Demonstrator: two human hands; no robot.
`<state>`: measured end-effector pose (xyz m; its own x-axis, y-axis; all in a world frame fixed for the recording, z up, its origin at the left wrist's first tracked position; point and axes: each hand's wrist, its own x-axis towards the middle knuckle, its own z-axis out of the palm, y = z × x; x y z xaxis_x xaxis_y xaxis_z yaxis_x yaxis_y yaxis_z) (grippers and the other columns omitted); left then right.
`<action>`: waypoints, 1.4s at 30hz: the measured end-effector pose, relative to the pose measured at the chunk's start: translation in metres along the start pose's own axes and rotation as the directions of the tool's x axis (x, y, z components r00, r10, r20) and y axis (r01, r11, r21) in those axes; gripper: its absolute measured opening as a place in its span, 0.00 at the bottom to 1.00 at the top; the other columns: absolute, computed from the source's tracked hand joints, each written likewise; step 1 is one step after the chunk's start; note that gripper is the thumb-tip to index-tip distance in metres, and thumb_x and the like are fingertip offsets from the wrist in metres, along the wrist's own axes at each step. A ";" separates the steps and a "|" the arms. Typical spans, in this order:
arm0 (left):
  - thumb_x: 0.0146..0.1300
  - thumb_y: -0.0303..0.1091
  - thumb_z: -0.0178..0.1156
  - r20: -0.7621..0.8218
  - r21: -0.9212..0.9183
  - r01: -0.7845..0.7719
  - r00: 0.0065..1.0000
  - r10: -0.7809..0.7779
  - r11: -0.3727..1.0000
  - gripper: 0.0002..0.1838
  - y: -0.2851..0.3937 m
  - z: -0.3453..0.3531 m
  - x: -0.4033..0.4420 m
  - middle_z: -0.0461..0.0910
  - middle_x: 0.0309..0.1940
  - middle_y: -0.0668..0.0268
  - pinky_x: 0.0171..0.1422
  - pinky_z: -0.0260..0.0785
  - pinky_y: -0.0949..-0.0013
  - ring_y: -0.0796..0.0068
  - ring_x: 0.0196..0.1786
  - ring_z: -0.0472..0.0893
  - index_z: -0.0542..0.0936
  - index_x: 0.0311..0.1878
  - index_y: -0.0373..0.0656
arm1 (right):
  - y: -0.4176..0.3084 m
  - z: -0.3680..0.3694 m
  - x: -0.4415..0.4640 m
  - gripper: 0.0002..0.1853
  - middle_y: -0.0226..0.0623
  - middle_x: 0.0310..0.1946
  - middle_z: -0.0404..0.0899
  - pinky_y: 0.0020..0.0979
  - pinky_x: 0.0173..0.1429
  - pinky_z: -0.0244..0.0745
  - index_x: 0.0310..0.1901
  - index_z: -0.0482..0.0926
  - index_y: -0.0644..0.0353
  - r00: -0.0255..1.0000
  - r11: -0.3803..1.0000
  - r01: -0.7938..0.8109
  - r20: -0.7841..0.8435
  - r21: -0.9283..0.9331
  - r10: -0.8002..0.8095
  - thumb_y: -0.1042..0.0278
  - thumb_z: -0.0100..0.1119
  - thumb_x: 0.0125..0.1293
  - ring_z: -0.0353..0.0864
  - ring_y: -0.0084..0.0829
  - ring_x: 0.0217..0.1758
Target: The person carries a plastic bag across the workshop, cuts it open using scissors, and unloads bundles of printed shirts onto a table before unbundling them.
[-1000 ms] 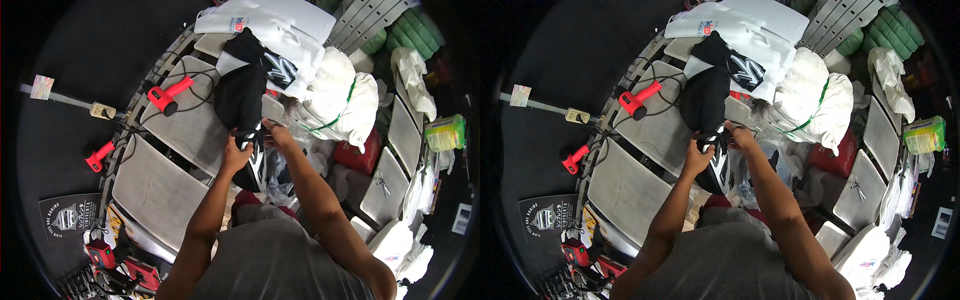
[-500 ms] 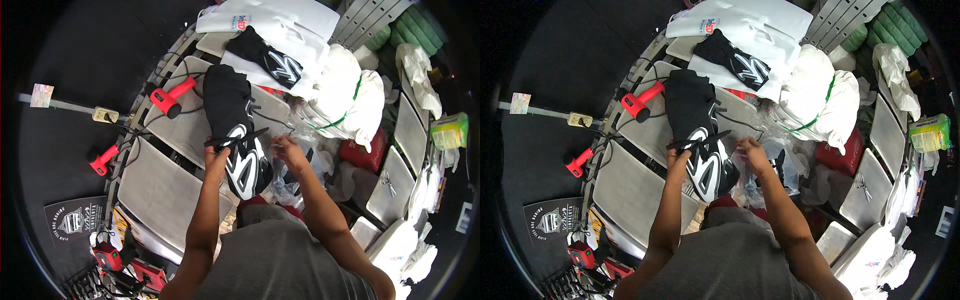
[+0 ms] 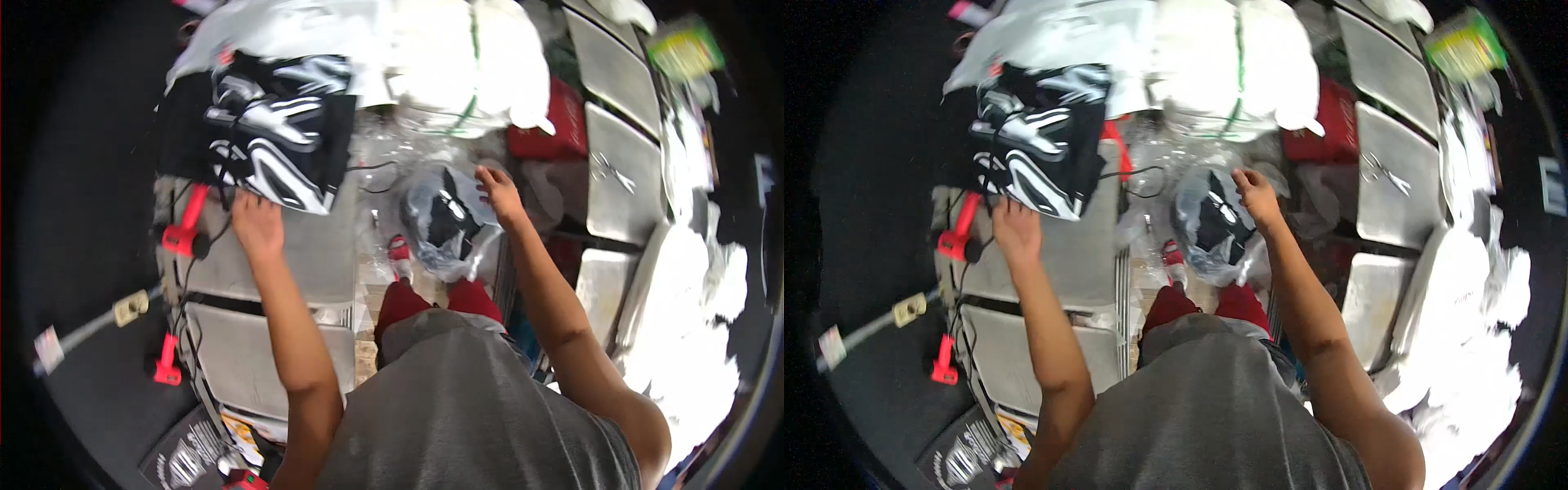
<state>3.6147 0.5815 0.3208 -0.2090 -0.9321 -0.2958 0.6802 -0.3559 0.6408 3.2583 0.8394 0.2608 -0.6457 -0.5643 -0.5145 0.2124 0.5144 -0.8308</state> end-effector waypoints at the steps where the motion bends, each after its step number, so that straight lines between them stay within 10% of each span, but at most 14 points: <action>1: 0.69 0.42 0.52 -0.077 0.184 0.079 0.995 -0.066 0.980 0.26 -0.020 0.002 -0.019 0.69 0.64 0.56 0.73 0.59 0.52 0.58 0.68 0.67 0.66 0.66 0.38 | 0.042 -0.028 0.016 0.28 0.37 0.38 0.83 0.28 0.42 0.72 0.51 0.79 0.68 0.992 0.997 -0.052 -0.118 -0.059 0.045 0.46 0.60 0.65 0.79 0.26 0.37; 7: 0.73 0.35 0.53 -0.049 0.744 0.526 0.657 -0.752 0.411 0.15 -0.165 -0.032 -0.150 0.79 0.51 0.59 0.54 0.77 0.66 0.68 0.52 0.81 0.74 0.58 0.40 | 0.257 -0.074 0.042 0.22 0.52 0.39 0.84 0.37 0.50 0.77 0.45 0.82 0.63 0.971 0.808 -0.229 -0.189 -0.542 0.149 0.51 0.60 0.59 0.85 0.43 0.44; 11: 0.70 0.24 0.52 -0.037 0.865 0.391 0.673 -0.739 0.314 0.13 -0.287 -0.097 -0.169 0.80 0.48 0.59 0.55 0.74 0.71 0.72 0.49 0.81 0.73 0.56 0.37 | 0.343 -0.014 0.073 0.30 0.57 0.48 0.80 0.39 0.60 0.73 0.50 0.78 0.68 0.968 0.742 -0.177 0.022 -0.647 0.250 0.50 0.66 0.54 0.79 0.49 0.55; 15: 0.65 0.16 0.50 -0.001 0.933 0.284 0.620 -0.784 0.223 0.18 -0.360 -0.136 -0.190 0.79 0.51 0.60 0.56 0.73 0.69 0.71 0.51 0.80 0.70 0.58 0.35 | 0.423 0.026 0.118 0.59 0.58 0.66 0.64 0.43 0.73 0.58 0.68 0.57 0.72 0.946 0.671 -0.086 0.151 -0.737 0.288 0.38 0.74 0.42 0.61 0.55 0.71; 18: 0.67 0.19 0.51 -0.182 0.819 0.548 0.533 -0.826 0.173 0.15 -0.386 -0.187 -0.223 0.79 0.49 0.60 0.53 0.74 0.69 0.71 0.49 0.81 0.71 0.56 0.37 | 0.449 0.047 0.143 0.72 0.52 0.68 0.64 0.46 0.74 0.57 0.73 0.47 0.68 0.929 0.590 -0.144 0.096 -0.794 0.357 0.27 0.74 0.34 0.61 0.54 0.72; 20: 0.69 0.24 0.52 -0.266 0.814 0.572 0.516 -0.815 0.096 0.12 -0.390 -0.196 -0.232 0.80 0.46 0.60 0.53 0.74 0.70 0.73 0.48 0.81 0.72 0.54 0.36 | 0.415 0.024 0.157 0.77 0.57 0.74 0.51 0.42 0.77 0.50 0.75 0.42 0.64 0.732 0.571 -0.317 0.188 -0.757 0.655 0.21 0.70 0.31 0.50 0.51 0.77; 24: 0.70 0.30 0.54 -0.378 0.794 0.608 0.477 -0.794 -0.012 0.10 -0.393 -0.227 -0.242 0.82 0.44 0.59 0.52 0.74 0.69 0.71 0.47 0.82 0.75 0.51 0.36 | 0.457 0.010 0.166 0.76 0.55 0.72 0.55 0.47 0.77 0.49 0.75 0.45 0.62 0.714 0.695 -0.353 0.300 -0.626 0.633 0.19 0.68 0.29 0.52 0.49 0.77; 29: 0.69 0.39 0.56 -0.011 0.998 0.044 0.781 -0.625 0.037 0.13 -0.461 -0.224 -0.186 0.83 0.42 0.53 0.51 0.74 0.63 0.60 0.47 0.83 0.78 0.48 0.41 | 0.449 0.004 0.143 0.63 0.56 0.70 0.60 0.44 0.74 0.56 0.70 0.63 0.55 0.806 0.627 -0.220 0.223 -0.747 0.548 0.17 0.62 0.36 0.58 0.50 0.74; 32: 0.69 0.28 0.55 0.008 0.987 0.080 0.839 -0.544 0.137 0.13 -0.516 -0.225 -0.134 0.80 0.48 0.62 0.52 0.72 0.70 0.71 0.47 0.81 0.75 0.55 0.39 | 0.505 -0.003 0.129 0.61 0.53 0.67 0.66 0.39 0.71 0.62 0.69 0.64 0.59 0.859 0.668 -0.297 0.115 -0.683 0.499 0.18 0.63 0.39 0.64 0.47 0.71; 35: 0.68 0.26 0.54 -0.371 0.782 0.546 0.795 -0.480 0.301 0.25 -0.529 -0.239 -0.121 0.73 0.57 0.61 0.51 0.73 0.68 0.69 0.50 0.79 0.62 0.67 0.43 | 0.518 -0.018 0.117 0.58 0.49 0.60 0.74 0.36 0.69 0.65 0.66 0.66 0.66 0.850 0.870 -0.482 0.184 -0.102 0.493 0.27 0.72 0.41 0.73 0.42 0.65; 36: 0.68 0.25 0.53 -0.444 0.715 0.624 0.753 -0.485 0.315 0.29 -0.524 -0.235 -0.120 0.70 0.59 0.61 0.50 0.73 0.68 0.68 0.51 0.79 0.57 0.70 0.45 | 0.554 -0.017 0.125 0.55 0.51 0.59 0.75 0.36 0.67 0.66 0.64 0.69 0.67 0.912 0.922 -0.332 0.182 -0.201 0.368 0.25 0.66 0.47 0.73 0.42 0.64; 38: 0.67 0.27 0.54 -0.437 0.722 0.600 0.781 -0.446 0.344 0.33 -0.516 -0.247 -0.119 0.71 0.58 0.61 0.53 0.73 0.66 0.67 0.51 0.79 0.53 0.72 0.46 | 0.612 -0.009 0.143 0.41 0.47 0.50 0.81 0.35 0.62 0.69 0.54 0.78 0.66 0.785 0.814 -0.579 0.239 -0.045 0.571 0.30 0.61 0.57 0.77 0.38 0.59; 39: 0.66 0.27 0.55 -0.440 0.720 0.596 0.788 -0.430 0.355 0.33 -0.510 -0.253 -0.118 0.71 0.57 0.61 0.54 0.73 0.64 0.66 0.51 0.79 0.53 0.72 0.45 | 0.526 -0.015 0.143 0.47 0.56 0.56 0.77 0.36 0.66 0.65 0.57 0.76 0.65 0.733 0.715 -0.601 0.110 -0.358 0.671 0.22 0.45 0.61 0.72 0.49 0.65; 42: 0.66 0.28 0.55 -0.473 0.728 0.603 0.786 -0.399 0.324 0.32 -0.487 -0.263 -0.106 0.72 0.53 0.62 0.54 0.74 0.61 0.64 0.51 0.79 0.55 0.71 0.42 | 0.502 0.000 0.136 0.45 0.57 0.57 0.75 0.36 0.67 0.63 0.59 0.75 0.65 0.757 0.735 -0.575 0.108 -0.361 0.645 0.24 0.44 0.63 0.70 0.51 0.66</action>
<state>3.4904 0.8714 -0.1468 -0.1031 -0.5584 -0.8231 -0.4171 -0.7270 0.5454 3.2765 1.0209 -0.2261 -0.2721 -0.1650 -0.9480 0.2623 0.9351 -0.2381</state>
